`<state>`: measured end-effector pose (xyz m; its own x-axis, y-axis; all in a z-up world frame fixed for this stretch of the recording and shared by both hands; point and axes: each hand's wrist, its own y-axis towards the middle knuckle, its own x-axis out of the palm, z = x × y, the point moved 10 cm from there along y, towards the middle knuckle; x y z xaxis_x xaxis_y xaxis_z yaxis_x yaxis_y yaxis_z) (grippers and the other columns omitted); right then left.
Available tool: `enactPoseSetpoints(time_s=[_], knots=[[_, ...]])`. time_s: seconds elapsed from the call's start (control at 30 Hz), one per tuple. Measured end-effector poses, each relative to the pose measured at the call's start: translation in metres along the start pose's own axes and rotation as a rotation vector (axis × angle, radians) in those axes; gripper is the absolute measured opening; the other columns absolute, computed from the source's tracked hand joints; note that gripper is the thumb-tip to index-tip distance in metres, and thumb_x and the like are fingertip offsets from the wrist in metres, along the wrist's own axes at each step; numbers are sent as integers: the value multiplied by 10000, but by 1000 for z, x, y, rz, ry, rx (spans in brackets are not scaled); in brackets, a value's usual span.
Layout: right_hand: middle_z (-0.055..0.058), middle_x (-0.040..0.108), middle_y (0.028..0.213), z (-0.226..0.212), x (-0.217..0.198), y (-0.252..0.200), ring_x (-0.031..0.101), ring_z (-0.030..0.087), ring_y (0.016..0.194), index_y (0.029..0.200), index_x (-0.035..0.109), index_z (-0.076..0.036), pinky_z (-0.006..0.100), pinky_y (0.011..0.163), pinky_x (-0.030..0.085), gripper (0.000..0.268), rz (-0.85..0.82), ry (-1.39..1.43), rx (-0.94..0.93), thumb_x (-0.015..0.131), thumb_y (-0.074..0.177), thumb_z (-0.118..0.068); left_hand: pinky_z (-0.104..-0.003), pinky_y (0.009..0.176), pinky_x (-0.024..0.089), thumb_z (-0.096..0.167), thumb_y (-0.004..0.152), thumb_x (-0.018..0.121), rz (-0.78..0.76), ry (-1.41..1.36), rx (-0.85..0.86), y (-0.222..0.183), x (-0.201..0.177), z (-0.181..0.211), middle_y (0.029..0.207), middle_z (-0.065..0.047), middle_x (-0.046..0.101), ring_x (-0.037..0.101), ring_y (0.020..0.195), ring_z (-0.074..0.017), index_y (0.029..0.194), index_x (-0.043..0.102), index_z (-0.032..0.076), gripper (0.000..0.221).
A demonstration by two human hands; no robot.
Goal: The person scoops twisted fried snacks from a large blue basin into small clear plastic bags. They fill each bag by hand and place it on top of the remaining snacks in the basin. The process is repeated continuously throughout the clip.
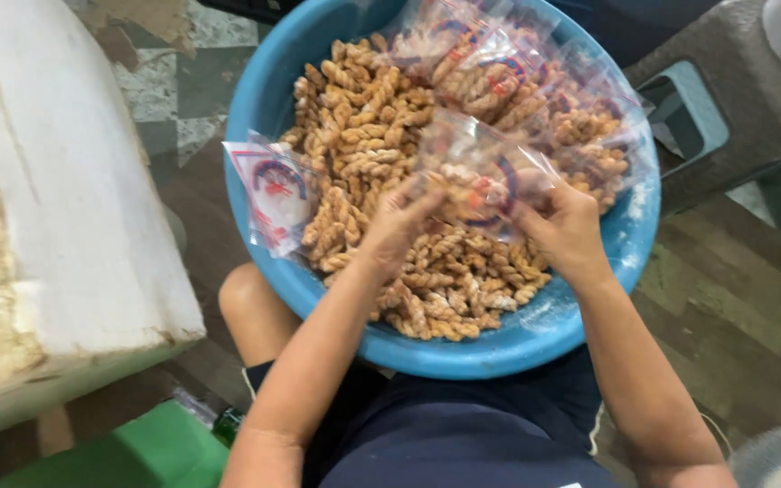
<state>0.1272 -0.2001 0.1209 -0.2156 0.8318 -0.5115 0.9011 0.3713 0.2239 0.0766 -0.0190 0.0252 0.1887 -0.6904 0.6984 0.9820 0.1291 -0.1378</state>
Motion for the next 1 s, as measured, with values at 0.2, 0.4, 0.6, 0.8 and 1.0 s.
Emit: enactPoseSetpoints(time_s=[0.2, 0.4, 0.6, 0.8, 1.0], knots=[[82, 694, 807, 9, 7, 0, 680, 136, 689, 1023, 702, -27, 294, 543, 597, 277, 116, 509, 150, 792, 768, 32, -237, 619, 594, 199, 792, 813, -58, 80, -13, -6, 13, 9, 929, -30, 738, 738, 794, -165, 1111, 680, 181, 345], [64, 708, 805, -30, 28, -2, 665, 98, 685, 945, 726, -53, 276, 566, 594, 244, -5, 508, 145, 815, 732, 27, -248, 641, 598, 258, 792, 809, -52, 131, -80, 6, 6, -14, 863, 6, 734, 730, 763, -138, 1026, 706, 193, 263], [86, 671, 758, -21, 23, 17, 610, 126, 561, 1001, 721, -73, 262, 466, 540, 143, -67, 454, 89, 686, 883, 0, -374, 689, 633, 433, 890, 675, -55, -56, -93, 28, -20, -12, 907, -92, 739, 745, 806, -233, 1022, 693, 170, 295], [93, 710, 809, 61, 54, 14, 662, 212, 627, 959, 743, -103, 311, 516, 553, 176, -154, 8, 44, 632, 908, 23, -394, 708, 634, 413, 862, 699, 62, -335, -47, 19, -32, 22, 878, -93, 734, 744, 766, -270, 952, 666, 123, 306], [101, 708, 815, 68, 138, -37, 679, 338, 803, 861, 724, -132, 447, 700, 551, 85, -595, -399, -147, 725, 807, -197, -450, 743, 623, 398, 848, 720, 135, -500, -90, 31, -61, 3, 951, -111, 704, 727, 805, -304, 939, 629, 92, 332]])
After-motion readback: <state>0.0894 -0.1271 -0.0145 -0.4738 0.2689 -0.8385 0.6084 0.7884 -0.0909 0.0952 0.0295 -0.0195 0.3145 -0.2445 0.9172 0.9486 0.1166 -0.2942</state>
